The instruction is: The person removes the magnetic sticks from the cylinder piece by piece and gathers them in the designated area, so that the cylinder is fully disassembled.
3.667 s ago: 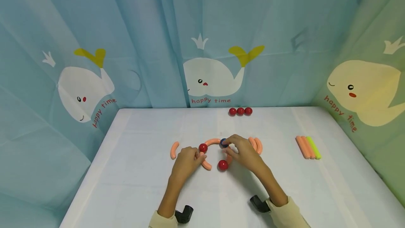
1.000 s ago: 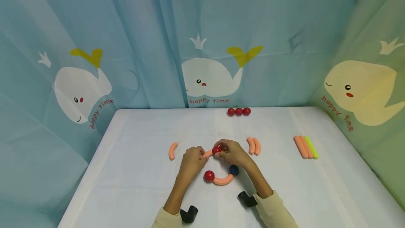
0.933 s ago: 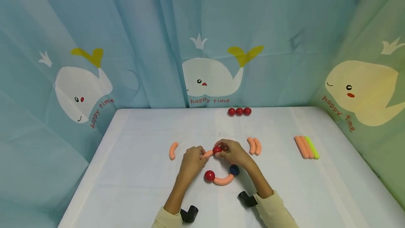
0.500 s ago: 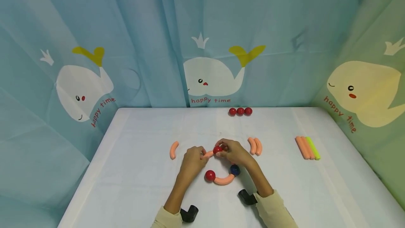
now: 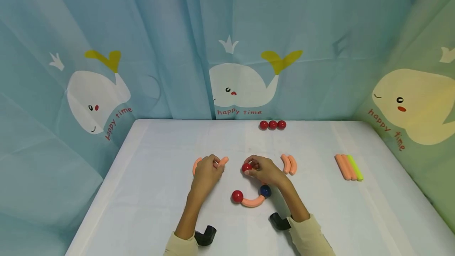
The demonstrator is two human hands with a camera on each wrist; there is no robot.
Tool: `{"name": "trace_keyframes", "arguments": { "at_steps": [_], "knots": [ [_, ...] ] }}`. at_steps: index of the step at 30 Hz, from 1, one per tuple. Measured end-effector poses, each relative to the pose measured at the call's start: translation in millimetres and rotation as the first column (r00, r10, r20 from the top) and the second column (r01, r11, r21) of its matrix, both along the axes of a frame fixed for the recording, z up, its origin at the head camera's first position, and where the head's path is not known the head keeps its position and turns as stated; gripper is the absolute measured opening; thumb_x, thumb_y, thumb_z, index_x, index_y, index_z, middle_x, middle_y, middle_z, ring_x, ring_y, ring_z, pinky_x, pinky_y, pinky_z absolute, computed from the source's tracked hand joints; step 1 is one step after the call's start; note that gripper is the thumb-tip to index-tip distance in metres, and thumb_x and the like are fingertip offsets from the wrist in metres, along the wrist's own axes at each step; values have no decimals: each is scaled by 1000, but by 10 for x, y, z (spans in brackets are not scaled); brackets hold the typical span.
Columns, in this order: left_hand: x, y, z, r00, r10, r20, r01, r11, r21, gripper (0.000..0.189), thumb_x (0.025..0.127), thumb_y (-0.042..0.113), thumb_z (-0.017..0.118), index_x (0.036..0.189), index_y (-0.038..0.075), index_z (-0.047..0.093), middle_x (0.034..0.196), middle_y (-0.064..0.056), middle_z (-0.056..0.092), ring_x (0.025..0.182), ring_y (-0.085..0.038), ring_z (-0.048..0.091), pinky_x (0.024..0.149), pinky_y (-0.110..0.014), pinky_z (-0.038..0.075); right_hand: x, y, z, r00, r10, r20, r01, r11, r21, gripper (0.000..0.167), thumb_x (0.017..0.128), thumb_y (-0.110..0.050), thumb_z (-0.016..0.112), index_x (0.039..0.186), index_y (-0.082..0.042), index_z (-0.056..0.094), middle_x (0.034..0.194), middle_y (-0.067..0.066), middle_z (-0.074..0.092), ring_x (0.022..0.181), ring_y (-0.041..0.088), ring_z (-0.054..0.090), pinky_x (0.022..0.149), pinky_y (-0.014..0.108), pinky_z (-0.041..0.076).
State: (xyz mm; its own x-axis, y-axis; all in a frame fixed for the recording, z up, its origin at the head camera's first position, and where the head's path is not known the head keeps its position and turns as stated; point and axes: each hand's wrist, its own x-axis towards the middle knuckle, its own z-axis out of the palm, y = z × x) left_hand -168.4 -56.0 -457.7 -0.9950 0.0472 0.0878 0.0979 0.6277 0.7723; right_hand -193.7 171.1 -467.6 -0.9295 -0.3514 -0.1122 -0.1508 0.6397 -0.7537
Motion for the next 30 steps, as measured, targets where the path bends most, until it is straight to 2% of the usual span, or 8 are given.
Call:
{"name": "trace_keyframes", "arguments": {
  "at_steps": [5,10,15,18,21,26,30],
  "knots": [
    [-67,-223,57,994,108,-27,-106,992,70,16,90,13,67,98,-1,66,81,-8,64,61,-10,61,53,-24,49,0,16,27,1000,-17,14,17,1000,1,24,90,-16,71,112,-10,63,98,5,64,87,17,56,75,29,48],
    [-92,-508,48,968,249,-18,-248,968,41,27,93,22,66,104,-2,66,85,-12,64,73,-23,64,63,-35,53,4,30,39,1000,-9,2,9,1000,-11,24,89,-16,71,111,-8,63,97,7,64,87,17,57,74,28,48],
    [-87,-755,-47,941,337,14,-336,941,-30,24,92,17,63,105,-3,66,88,-16,63,79,-29,62,66,-40,51,18,46,12,1000,5,-8,-5,1000,-25,26,90,-18,71,111,-6,63,96,7,64,86,16,56,72,26,47],
    [-74,-847,-99,933,359,28,-357,932,-69,23,90,16,64,101,-4,66,86,-17,64,76,-29,61,63,-39,49,29,54,-7,1000,13,-10,-13,999,-31,27,90,-18,71,111,-5,62,96,7,64,86,16,56,73,27,47],
    [-68,-887,-133,931,361,52,-356,931,-85,22,90,16,64,98,-5,66,83,-16,65,71,-27,61,58,-36,48,33,59,-21,1000,9,-12,-9,1000,-30,27,89,-16,71,111,-4,62,96,7,64,85,16,56,73,27,48],
    [-84,-859,-171,932,355,78,-347,933,-98,20,89,15,66,94,-4,68,75,-12,65,62,-21,58,52,-30,44,27,59,-13,1000,-1,-7,1,1000,-21,27,89,-16,71,112,-6,62,96,6,64,85,15,56,72,26,48],
    [-94,-810,-191,933,351,83,-343,935,-91,21,90,16,67,95,-4,68,73,-10,68,60,-19,60,51,-29,44,28,54,-3,1000,-4,7,4,1000,-26,27,89,-17,71,113,-6,62,98,6,64,86,16,56,73,27,48]
  ]
}}
